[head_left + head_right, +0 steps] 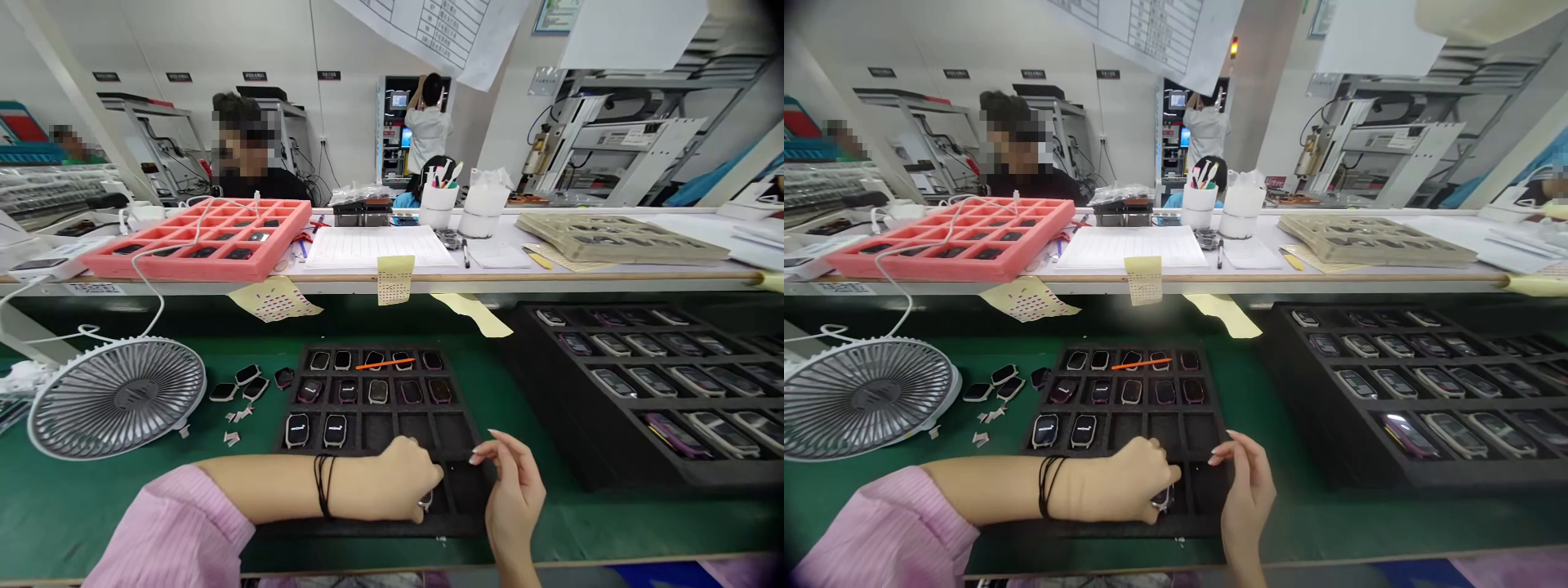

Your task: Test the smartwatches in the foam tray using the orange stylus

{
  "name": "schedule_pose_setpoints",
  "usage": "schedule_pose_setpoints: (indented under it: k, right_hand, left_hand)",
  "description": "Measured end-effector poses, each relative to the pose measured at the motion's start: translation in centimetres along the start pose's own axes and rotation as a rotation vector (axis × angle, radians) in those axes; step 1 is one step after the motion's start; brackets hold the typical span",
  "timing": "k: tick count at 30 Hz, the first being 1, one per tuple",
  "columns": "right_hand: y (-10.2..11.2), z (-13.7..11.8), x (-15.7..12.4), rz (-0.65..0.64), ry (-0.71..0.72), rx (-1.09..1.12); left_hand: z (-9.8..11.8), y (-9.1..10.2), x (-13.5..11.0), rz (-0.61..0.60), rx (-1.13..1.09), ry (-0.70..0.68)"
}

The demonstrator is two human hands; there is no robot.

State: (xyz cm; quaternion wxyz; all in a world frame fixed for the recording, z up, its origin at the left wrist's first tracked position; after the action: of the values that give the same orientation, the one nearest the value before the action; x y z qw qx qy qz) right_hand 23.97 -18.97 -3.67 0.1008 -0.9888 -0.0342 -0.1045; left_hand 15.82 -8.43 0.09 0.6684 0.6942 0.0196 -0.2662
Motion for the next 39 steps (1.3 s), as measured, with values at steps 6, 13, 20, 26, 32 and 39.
schedule_pose_setpoints:
  k: [6,13,20,26,32,39]
  right_hand:
    - [0.0,0.0,-0.1,0.007,-0.005,0.002]
    - [0.2,0.1,-0.4,0.008,-0.034,0.002]
    - [0.1,-0.5,-0.6,0.066,-0.038,-0.015]
    - [0.1,0.0,-0.4,0.004,-0.061,-0.131]
    - [-3.9,2.3,-1.6,-0.402,-0.321,-0.206]
    - [-13.5,1.9,-8.6,-0.721,-0.296,0.039]
  left_hand:
    - [2.5,-1.3,2.1,-0.06,0.079,0.007]
    - [0.9,0.1,0.8,0.095,0.026,-0.107]
    - [1.1,0.7,0.0,0.204,0.077,-0.204]
    - [0.5,0.1,-0.1,0.242,-0.042,-0.167]
    - [-3.1,1.3,-4.6,0.519,-0.278,0.054]
    - [-5.5,1.0,-11.1,0.579,-0.231,0.373]
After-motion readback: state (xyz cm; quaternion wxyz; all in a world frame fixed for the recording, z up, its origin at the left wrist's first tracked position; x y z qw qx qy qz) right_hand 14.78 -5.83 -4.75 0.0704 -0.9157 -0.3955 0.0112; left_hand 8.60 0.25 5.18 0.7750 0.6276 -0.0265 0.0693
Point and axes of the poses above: each hand's wrist, its own x-axis towards the middle knuckle, its own y-axis out of the back of the hand, z = x × y, the point moved 8 cm from there along x, towards the middle knuckle, and after that the axes turned 1 degree about x, right-handed, at the moved point
